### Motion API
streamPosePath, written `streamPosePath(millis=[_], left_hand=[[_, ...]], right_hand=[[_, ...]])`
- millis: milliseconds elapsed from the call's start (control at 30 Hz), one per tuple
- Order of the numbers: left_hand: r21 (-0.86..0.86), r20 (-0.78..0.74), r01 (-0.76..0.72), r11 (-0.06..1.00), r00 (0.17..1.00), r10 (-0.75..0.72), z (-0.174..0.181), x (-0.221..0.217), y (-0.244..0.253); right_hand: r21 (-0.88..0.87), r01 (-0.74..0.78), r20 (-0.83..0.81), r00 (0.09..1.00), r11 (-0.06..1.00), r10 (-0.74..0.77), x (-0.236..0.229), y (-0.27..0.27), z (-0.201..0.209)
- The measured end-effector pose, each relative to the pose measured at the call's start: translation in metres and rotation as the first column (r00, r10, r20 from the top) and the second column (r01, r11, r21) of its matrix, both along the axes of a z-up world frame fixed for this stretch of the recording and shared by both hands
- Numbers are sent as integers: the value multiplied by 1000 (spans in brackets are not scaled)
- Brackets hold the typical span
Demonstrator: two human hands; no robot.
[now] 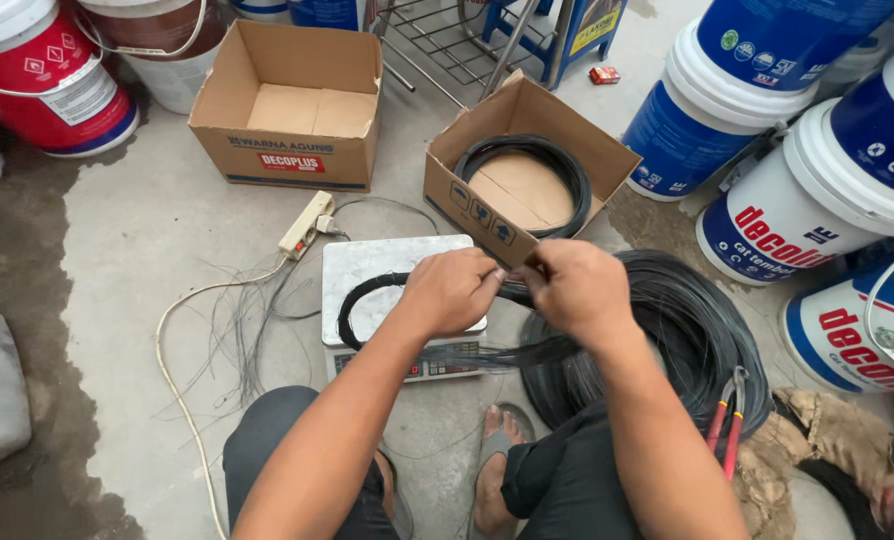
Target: The person sits on the floor and repeatedly places a bundle of black wire onto a digital scale to measure its weight. They adjust the wire bundle and occasionally place it into a cardboard box before weighing it again.
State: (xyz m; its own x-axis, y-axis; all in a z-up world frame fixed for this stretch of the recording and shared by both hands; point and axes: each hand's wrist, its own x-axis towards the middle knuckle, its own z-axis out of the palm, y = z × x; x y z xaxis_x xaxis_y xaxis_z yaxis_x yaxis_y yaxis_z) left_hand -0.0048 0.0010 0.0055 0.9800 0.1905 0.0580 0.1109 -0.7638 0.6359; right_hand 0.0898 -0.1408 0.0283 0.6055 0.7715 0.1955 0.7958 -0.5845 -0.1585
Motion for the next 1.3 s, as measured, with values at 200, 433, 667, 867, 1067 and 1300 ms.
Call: streamPosePath(millis=[200,433,667,867,1067,1300], left_hand=[[-131,371,73,989,928,-19,-22,-4,-12],[72,356,146,987,920,-162,-32,2,-12],[111,-120,-11,994,992,24,-21,15,10],[-40,-279,-121,992,955,105,-7,12,14],[-256,-227,-147,955,970,88,-10,14,15],[-234,47,47,971,998,-37,-29,22,-6]], right_hand=[[159,51,-618,784,986,59,34,5,2],[83,-59,-750,654,995,102,61,0,-33],[125,-152,-518,833,980,195,8,-21,-1],[67,-174,-580,794,982,181,-3,11,-38],[148,62,-626,779,987,45,1,28,-78],[135,-265,288,932,955,218,24,0,-58]])
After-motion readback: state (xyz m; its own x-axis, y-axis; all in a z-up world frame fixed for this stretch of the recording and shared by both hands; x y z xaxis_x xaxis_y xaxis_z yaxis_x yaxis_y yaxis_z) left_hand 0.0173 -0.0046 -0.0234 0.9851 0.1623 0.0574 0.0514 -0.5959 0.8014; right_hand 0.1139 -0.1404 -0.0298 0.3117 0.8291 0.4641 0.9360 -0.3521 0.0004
